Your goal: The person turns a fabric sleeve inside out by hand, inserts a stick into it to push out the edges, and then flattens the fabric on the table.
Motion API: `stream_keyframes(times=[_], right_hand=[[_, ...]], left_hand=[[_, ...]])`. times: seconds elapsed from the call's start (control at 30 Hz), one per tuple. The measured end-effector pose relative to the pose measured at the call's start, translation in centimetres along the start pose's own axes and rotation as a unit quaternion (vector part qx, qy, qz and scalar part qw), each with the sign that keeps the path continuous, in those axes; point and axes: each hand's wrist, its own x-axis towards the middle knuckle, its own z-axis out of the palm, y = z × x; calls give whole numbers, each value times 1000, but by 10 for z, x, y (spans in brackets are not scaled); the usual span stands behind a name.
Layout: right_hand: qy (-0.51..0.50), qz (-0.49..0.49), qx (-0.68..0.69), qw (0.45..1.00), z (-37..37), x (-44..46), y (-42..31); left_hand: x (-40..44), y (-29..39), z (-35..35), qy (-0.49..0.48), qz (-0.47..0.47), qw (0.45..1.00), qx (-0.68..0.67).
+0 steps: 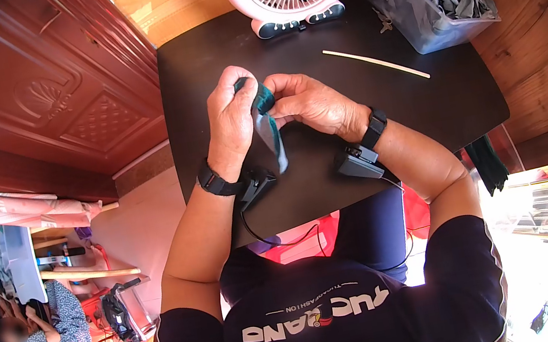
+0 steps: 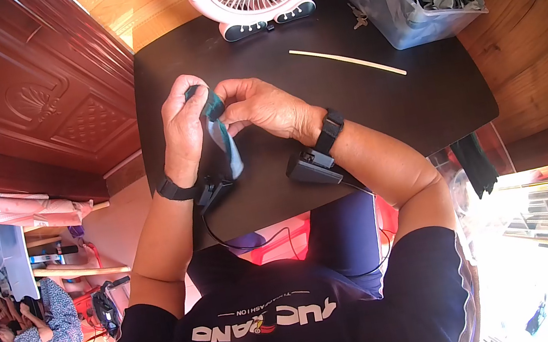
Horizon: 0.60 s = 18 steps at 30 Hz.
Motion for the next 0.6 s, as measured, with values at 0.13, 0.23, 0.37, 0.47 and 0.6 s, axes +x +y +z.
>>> stream_keyframes(times=[0.13, 0.23, 0.37, 0.47, 0.6], right_hand=[[-16, 3, 1, 1000, -2, 2, 2], [-26, 42, 5, 999, -4, 1, 3], [-23, 46, 60, 997, 0, -2, -2], [-28, 40, 97, 994, -1, -2, 0], [-5, 18, 123, 992, 1, -2, 2]], left_hand=[[0, 1, 3, 11, 23, 999, 22], [1, 0, 1, 30, 20, 999, 18], [0, 2, 2, 57, 0, 998, 18], [2, -3, 2, 62, -24, 998, -5], [5, -9, -2, 12, -46, 999, -15]])
